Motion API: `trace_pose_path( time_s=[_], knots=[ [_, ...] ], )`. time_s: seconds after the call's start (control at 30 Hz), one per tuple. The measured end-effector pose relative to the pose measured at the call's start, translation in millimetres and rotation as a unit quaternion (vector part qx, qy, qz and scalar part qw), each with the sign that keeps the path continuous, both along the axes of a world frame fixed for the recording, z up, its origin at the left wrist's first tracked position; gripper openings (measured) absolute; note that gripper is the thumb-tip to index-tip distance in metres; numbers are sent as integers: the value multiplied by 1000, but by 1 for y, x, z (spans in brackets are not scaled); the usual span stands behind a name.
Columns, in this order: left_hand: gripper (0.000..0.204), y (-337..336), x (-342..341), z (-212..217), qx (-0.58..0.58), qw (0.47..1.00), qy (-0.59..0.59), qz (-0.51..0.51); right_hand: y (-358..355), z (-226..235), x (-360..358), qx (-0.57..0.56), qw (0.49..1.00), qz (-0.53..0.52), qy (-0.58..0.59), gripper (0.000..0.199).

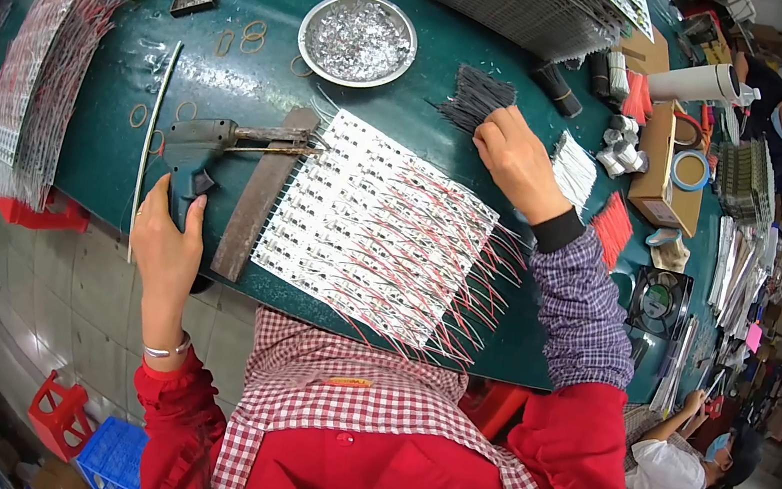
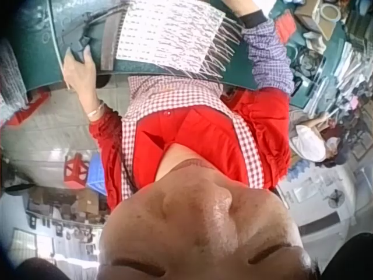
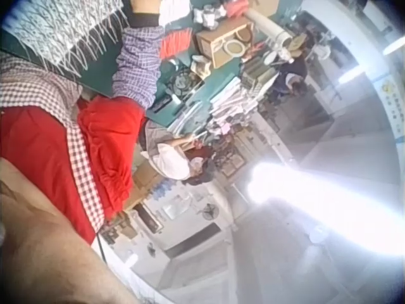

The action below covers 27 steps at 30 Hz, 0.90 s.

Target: The person solders wires onto an LED circuit board using a soldering gun, stacks the completed board, and attaches wires to a new circuit board with the soldering gun.

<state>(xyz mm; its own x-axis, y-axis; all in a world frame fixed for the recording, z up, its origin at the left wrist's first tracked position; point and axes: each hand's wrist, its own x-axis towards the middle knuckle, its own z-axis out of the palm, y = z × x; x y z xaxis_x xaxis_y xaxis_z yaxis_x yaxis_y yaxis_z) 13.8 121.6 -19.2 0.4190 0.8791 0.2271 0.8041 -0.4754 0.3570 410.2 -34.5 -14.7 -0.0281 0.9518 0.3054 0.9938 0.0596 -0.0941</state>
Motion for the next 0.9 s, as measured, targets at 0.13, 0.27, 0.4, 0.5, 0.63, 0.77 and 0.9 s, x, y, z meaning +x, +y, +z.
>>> trace_pose_path(
  time_s=[0.13, 0.27, 0.4, 0.5, 0.63, 0.77, 0.9],
  knots=[
    [43, 4, -5, -6, 1, 1000, -8, 0, -6, 7, 6, 64, 996, -10, 58, 11],
    [39, 14, -12, -8, -125, 982, -130, 58, -25, 12, 4, 66, 991, -93, 70, 13],
    [36, 16, -23, -17, -179, 949, -250, 72, -27, 9, -2, 32, 991, -105, 74, 18],
    [36, 8, -24, -15, -201, 914, -346, 75, -19, 6, -6, 34, 991, -103, 73, 24],
    [35, -7, -20, -5, -232, 864, -442, 66, 1, -4, 4, 47, 992, -102, 52, 30],
    [39, -13, -16, 4, -262, 816, -510, 70, 11, -1, 5, 61, 992, -93, 65, 26],
    [48, -6, -16, 8, -282, 787, -547, 31, 15, 0, 6, 68, 986, -104, 107, 20]
  ],
)
